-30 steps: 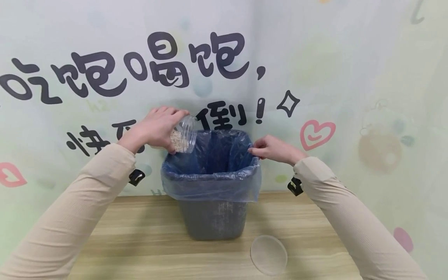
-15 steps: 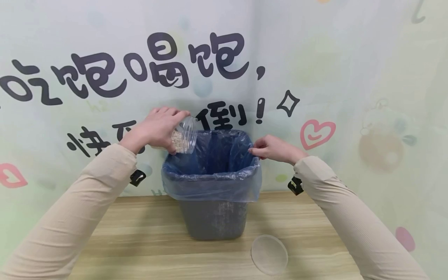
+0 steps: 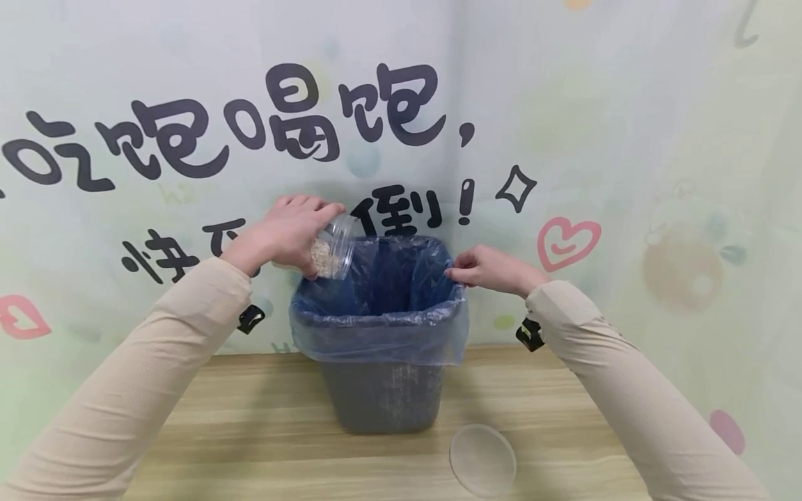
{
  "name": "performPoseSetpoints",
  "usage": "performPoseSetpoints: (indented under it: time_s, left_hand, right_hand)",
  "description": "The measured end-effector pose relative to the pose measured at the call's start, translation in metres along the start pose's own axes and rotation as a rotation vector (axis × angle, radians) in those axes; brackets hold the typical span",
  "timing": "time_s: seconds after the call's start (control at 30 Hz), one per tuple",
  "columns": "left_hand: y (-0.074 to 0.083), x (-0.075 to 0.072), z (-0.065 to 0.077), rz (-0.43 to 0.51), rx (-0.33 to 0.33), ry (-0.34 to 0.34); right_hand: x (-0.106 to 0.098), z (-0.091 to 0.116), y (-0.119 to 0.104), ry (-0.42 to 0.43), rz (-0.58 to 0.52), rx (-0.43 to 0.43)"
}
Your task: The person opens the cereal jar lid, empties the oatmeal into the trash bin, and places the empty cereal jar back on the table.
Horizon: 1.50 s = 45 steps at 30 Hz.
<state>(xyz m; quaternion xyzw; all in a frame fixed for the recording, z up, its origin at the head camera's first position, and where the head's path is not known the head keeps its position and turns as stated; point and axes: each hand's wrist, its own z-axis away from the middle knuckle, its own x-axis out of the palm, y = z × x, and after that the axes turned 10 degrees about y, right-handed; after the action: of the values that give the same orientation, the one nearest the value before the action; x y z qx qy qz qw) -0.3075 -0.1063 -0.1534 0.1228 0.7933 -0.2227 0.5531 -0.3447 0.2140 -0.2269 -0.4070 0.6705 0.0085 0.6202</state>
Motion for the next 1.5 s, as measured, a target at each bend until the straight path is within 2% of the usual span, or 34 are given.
performPoseSetpoints:
  time_s: [0.83, 1.2, 1.5]
  left_hand:
    - [0.0049, 0.0001, -0.0042, -0.049, -0.013, -0.037]
    - [0.0022, -0.0002, -0.0019, -0.008, -0.013, -0.018]
    - [0.006, -0.0004, -0.0047, -0.059, -0.011, -0.04]
  right_hand:
    - [0.0005, 0.0009, 0.0, 0.004, 0.019, -0.014]
    - [0.0005, 0.0006, -0.0006, 0.003, 0.032, -0.013]
    - [0.0, 0.0002, -0.0018, -0.002, 0.028, -0.013]
